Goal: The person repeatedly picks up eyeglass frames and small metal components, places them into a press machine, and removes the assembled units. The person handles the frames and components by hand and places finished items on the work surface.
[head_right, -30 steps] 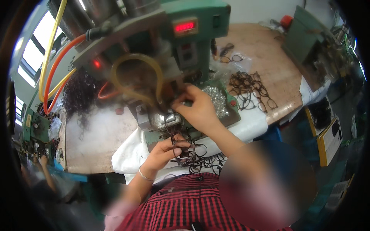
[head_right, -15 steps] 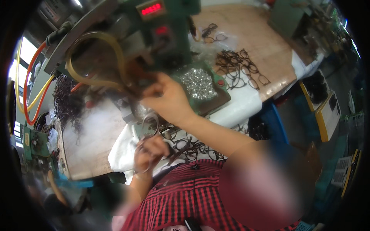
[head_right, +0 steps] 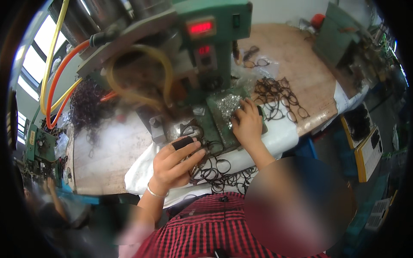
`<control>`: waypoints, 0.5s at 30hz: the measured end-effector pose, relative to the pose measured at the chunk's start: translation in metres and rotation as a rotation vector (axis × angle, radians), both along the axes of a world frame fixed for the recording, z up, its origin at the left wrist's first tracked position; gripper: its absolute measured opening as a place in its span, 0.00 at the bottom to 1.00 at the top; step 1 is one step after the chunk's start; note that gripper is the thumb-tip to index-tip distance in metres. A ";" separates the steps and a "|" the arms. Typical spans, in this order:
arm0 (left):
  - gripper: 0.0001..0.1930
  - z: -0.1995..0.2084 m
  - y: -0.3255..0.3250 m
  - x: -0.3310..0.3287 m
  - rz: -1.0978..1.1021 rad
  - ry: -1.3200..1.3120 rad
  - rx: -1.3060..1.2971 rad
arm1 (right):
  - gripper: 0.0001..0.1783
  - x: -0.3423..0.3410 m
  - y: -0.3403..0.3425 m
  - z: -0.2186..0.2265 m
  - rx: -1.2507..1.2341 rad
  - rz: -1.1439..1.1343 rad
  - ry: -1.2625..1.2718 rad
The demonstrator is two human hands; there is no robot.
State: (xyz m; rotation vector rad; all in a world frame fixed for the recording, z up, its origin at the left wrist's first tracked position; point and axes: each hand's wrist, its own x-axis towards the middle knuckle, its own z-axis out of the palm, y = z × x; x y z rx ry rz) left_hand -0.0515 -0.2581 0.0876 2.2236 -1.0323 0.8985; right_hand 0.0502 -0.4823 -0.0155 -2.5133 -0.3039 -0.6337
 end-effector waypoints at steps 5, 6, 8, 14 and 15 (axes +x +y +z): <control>0.20 0.001 0.007 0.002 -0.037 0.088 0.046 | 0.05 0.013 0.000 0.021 0.280 0.018 -0.099; 0.21 0.002 0.007 0.002 -0.039 0.098 0.043 | 0.05 0.012 0.000 0.018 0.307 0.005 -0.073; 0.21 0.004 0.007 0.000 -0.043 0.115 0.035 | 0.05 0.009 -0.002 0.008 0.359 -0.018 -0.023; 0.22 0.008 0.010 -0.012 0.006 0.136 0.104 | 0.08 0.013 -0.004 0.009 0.565 0.049 0.033; 0.22 0.015 0.013 -0.023 0.051 0.143 0.150 | 0.09 0.011 -0.005 0.005 0.612 0.052 0.095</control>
